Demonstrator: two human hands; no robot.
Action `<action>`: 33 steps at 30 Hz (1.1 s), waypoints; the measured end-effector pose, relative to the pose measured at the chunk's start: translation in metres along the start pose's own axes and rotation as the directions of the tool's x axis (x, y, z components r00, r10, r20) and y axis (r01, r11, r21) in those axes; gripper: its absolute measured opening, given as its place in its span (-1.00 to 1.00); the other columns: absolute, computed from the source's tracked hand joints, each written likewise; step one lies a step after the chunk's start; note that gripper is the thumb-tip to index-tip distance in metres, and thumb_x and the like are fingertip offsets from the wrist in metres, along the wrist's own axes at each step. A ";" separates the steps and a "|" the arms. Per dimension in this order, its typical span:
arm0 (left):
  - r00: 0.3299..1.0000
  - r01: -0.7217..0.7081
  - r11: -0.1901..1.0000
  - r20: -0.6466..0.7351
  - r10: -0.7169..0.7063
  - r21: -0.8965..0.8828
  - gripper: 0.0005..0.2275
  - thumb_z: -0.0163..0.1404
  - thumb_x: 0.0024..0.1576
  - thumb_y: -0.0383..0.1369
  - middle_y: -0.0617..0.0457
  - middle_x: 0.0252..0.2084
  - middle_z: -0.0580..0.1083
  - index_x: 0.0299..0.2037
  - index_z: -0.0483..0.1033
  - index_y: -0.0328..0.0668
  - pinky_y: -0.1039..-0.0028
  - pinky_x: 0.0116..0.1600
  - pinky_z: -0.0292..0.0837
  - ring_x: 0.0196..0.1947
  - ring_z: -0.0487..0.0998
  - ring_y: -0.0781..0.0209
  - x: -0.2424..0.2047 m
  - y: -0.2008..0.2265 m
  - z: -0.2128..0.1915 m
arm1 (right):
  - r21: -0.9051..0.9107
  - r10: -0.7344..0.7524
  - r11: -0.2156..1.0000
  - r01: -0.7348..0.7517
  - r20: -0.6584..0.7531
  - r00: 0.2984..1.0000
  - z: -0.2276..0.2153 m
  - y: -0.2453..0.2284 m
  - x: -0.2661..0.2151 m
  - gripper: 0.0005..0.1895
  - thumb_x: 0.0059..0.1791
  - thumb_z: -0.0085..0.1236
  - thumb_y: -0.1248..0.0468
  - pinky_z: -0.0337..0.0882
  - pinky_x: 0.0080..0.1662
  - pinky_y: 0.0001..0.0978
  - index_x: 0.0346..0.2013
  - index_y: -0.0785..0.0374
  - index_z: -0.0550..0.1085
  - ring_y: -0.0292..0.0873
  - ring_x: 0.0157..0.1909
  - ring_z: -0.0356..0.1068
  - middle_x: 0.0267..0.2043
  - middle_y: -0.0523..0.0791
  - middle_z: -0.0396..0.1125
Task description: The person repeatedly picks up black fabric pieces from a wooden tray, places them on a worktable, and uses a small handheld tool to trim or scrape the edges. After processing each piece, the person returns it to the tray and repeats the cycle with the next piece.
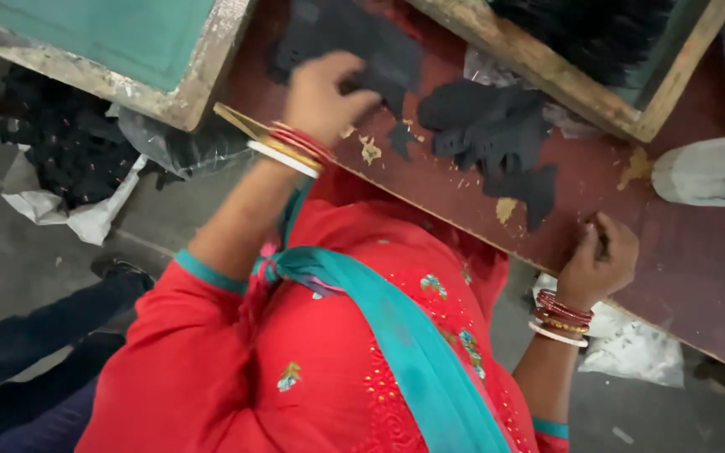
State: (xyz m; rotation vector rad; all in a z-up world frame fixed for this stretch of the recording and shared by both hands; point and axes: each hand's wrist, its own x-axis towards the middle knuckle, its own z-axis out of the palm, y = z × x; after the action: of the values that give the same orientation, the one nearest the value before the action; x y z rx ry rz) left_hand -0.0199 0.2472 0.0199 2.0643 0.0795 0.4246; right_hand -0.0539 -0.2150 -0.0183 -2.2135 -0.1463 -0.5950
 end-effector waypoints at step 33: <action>0.746 -0.506 0.862 0.516 0.422 0.025 -0.68 0.22 0.04 -0.29 -0.19 -0.08 0.43 -0.10 0.57 -0.38 0.13 0.00 0.38 -0.05 0.45 -0.17 -0.049 0.081 0.192 | -0.134 -0.139 0.963 0.234 0.495 0.858 -0.003 -0.069 0.023 -0.84 0.02 0.19 0.46 0.44 0.00 -0.07 -0.10 0.31 0.55 0.15 -0.03 0.42 -0.08 0.05 0.42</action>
State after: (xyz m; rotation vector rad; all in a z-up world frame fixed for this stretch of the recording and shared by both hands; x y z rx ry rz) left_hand -0.0122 0.0356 -0.0110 2.2889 -0.7582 0.1713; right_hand -0.0551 -0.1744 0.0418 -2.5171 -0.5940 -0.1445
